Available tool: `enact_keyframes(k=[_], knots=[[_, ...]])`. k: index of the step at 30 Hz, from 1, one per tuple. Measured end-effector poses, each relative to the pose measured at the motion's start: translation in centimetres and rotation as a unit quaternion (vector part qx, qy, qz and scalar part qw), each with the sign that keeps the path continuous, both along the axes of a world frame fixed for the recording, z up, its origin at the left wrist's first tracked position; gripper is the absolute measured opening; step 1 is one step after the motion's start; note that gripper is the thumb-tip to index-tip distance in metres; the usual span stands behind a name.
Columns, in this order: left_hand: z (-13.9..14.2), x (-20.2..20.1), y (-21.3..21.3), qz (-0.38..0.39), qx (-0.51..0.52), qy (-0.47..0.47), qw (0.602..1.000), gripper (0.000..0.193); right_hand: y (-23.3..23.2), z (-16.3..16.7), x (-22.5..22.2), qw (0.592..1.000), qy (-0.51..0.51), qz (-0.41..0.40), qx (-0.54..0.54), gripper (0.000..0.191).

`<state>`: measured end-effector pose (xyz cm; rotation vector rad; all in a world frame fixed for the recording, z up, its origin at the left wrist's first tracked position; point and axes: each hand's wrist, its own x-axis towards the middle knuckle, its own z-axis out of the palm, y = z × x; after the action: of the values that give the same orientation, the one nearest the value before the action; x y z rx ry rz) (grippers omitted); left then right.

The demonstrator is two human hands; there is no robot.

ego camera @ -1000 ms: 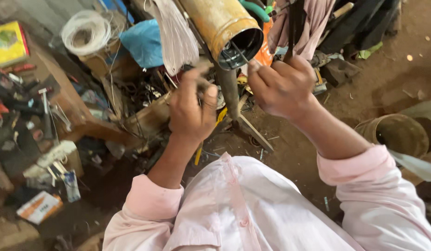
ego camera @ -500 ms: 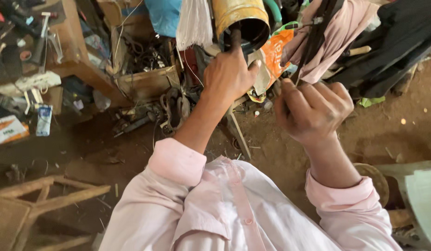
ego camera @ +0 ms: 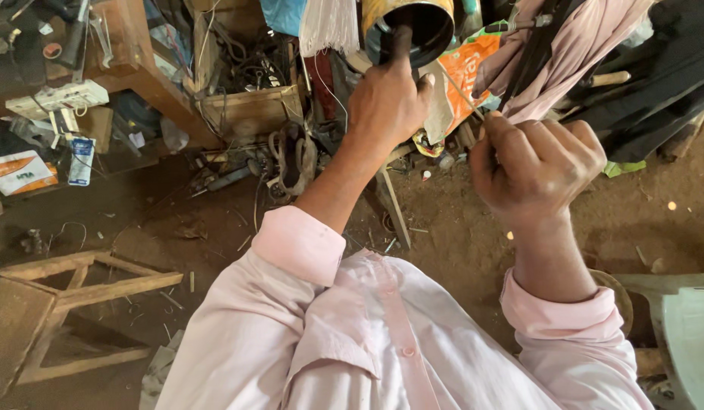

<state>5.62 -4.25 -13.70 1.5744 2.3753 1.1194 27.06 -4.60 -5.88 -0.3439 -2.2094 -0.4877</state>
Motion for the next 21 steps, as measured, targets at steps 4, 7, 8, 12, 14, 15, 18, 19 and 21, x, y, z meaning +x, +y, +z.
enact_keyframes(k=[4,7,8,12,14,15,18,19,21], knots=[[-0.7,0.1,0.5,0.008,-0.015,0.010,1.000,0.079,-0.1,0.8,-0.3,1.000,0.002,0.011,-0.003,0.015],[-0.6,0.3,0.4,0.021,-0.026,0.018,0.999,0.077,0.1,1.3,-0.8,1.000,0.009,0.010,0.014,0.012],[-0.5,0.4,0.3,0.025,-0.017,0.020,0.999,0.076,0.1,1.4,-1.1,1.000,0.005,0.008,0.020,0.013],[-0.4,0.7,-0.1,0.030,-0.037,0.008,0.999,0.072,0.8,1.7,-2.3,0.998,-0.016,0.019,0.056,0.013],[-0.4,0.7,-0.1,0.029,-0.028,0.015,0.999,0.068,1.3,1.8,-3.0,0.997,-0.028,0.025,0.073,0.013],[-0.4,0.7,-0.1,0.029,-0.023,0.021,0.999,0.066,1.7,1.9,-3.5,0.996,-0.033,0.025,0.080,0.012],[-0.4,0.7,0.0,0.032,-0.030,0.031,0.999,0.071,3.1,2.1,-5.2,0.990,-0.048,0.028,0.130,0.009],[-0.4,0.7,0.1,0.029,-0.022,0.026,0.999,0.069,3.6,2.2,-5.6,0.986,-0.055,0.030,0.152,0.010],[-0.5,0.8,0.2,0.028,-0.004,0.014,0.999,0.067,4.2,2.2,-6.4,0.985,-0.070,0.022,0.157,0.013]])
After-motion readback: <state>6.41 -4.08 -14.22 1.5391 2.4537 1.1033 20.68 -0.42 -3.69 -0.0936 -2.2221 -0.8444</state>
